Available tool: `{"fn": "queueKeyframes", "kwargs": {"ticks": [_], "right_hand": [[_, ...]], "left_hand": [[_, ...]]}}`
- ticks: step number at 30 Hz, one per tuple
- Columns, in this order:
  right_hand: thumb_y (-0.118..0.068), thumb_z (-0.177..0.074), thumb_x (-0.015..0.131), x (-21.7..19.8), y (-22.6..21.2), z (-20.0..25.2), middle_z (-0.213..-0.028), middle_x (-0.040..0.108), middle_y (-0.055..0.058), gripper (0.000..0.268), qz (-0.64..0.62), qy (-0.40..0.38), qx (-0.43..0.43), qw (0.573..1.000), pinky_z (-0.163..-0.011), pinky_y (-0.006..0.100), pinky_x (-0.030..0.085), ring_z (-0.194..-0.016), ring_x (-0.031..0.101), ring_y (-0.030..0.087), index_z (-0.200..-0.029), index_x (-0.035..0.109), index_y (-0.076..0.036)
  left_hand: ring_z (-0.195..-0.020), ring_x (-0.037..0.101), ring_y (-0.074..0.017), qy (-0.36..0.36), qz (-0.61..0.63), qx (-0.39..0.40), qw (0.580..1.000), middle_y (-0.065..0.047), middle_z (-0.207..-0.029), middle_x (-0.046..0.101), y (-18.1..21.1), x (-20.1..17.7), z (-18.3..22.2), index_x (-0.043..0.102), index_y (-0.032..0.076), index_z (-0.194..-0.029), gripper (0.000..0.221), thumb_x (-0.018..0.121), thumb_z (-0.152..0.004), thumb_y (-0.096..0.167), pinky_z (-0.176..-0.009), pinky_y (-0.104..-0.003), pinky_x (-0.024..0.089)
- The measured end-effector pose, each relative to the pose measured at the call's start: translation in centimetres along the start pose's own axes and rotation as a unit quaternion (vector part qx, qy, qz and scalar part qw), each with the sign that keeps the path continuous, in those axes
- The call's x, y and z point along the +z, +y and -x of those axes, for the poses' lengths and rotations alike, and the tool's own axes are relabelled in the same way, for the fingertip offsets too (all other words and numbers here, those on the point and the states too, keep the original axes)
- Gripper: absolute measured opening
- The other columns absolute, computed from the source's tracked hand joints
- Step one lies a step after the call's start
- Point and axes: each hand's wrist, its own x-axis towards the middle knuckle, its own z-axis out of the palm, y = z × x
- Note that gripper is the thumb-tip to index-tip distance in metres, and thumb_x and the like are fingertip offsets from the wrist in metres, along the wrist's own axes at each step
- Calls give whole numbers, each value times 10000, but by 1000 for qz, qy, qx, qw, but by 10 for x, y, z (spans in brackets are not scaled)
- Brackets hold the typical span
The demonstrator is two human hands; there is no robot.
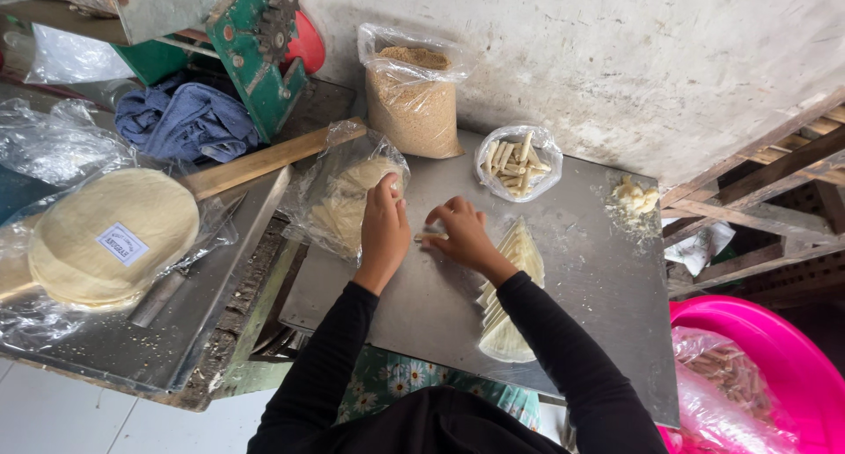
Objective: The person places a small amount of granular filling from a bag onto triangular wrappers by hand and rolls them into tubes.
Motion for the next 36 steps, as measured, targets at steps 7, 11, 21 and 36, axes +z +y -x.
{"fn": "queueKeyframes", "kwargs": {"ticks": [7, 11, 21, 36], "right_hand": [[-134, -1009, 556, -15, 36, -10, -1067, 687, 161, 142, -83, 34, 31, 996, -870, 431, 510, -997, 656, 328, -1103, 644, -74], [-184, -1041, 541, -75, 75, -28, -1079, 738, 171, 217, -65, 175, 171, 968, -859, 444, 534, -1006, 709, 346, -1197, 624, -58], [-137, -848, 838, -107, 4, 134, -1000, 681, 96, 284, -48, 121, 20, 991, -794, 369, 523, -898, 633, 241, -1051, 665, -41], [-67, -913, 693, -20, -40, 240, -964, 675, 85, 71, -122, 186, 208, 952, -757, 343, 525, -829, 666, 229, -980, 693, -43]], "left_hand": [[-733, 658, -216, -96, 54, -13, 994, -108, -1005, 653, 55, -15, 69, 505, 31, -1397, 415, 605, -1012, 150, -667, -348, 547], [-647, 669, -245, -307, 76, -51, 947, -111, -786, 699, 78, -11, 113, 565, 49, -1328, 419, 703, -970, 219, -600, -375, 538], [-755, 755, -279, -356, 77, -52, 930, -75, -851, 780, 96, 3, 127, 552, 89, -1322, 507, 736, -858, 179, -659, -411, 577], [-725, 747, -283, -330, 40, -106, 937, -55, -803, 777, 97, 15, 129, 561, 142, -1331, 490, 708, -866, 191, -640, -425, 564]]}}
